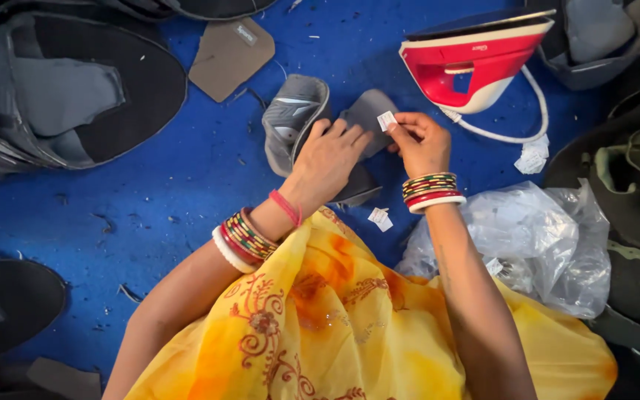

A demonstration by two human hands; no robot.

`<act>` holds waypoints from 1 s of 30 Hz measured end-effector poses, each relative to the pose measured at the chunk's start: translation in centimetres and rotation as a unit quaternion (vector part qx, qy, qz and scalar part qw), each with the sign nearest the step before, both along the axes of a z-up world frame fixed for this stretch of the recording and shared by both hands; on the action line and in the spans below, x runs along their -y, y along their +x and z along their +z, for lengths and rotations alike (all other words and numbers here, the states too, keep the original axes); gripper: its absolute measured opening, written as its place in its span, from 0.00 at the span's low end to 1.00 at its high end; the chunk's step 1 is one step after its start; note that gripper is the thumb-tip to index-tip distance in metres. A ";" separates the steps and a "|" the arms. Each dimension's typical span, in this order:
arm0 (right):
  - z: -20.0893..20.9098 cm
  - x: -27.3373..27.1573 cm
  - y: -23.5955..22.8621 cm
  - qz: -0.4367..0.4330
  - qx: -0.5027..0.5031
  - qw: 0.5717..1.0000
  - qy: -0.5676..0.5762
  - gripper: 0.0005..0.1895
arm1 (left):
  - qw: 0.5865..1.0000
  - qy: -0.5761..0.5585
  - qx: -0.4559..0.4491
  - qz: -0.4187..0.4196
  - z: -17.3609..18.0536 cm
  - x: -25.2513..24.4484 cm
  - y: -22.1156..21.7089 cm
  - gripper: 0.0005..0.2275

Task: Ironing small labels onto grey fabric shoe upper components.

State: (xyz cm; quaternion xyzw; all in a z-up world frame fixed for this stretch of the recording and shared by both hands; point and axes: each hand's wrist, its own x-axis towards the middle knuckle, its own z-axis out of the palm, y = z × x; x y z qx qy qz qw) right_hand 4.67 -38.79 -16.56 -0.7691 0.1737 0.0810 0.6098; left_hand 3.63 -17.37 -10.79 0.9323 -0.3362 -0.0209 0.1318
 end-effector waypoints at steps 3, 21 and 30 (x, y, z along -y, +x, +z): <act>1.1 -1.3 1.0 0.010 0.041 0.995 -0.086 0.09 | 0.999 0.011 0.031 0.012 -0.7 0.4 0.5 0.24; -0.1 -1.9 0.8 0.013 0.136 0.963 -0.233 0.09 | 0.996 0.036 0.064 0.058 -2.0 1.7 0.1 0.24; 1.3 -2.0 1.2 0.094 0.165 0.964 -0.185 0.16 | 0.994 0.027 0.085 0.066 -2.2 1.8 0.0 0.17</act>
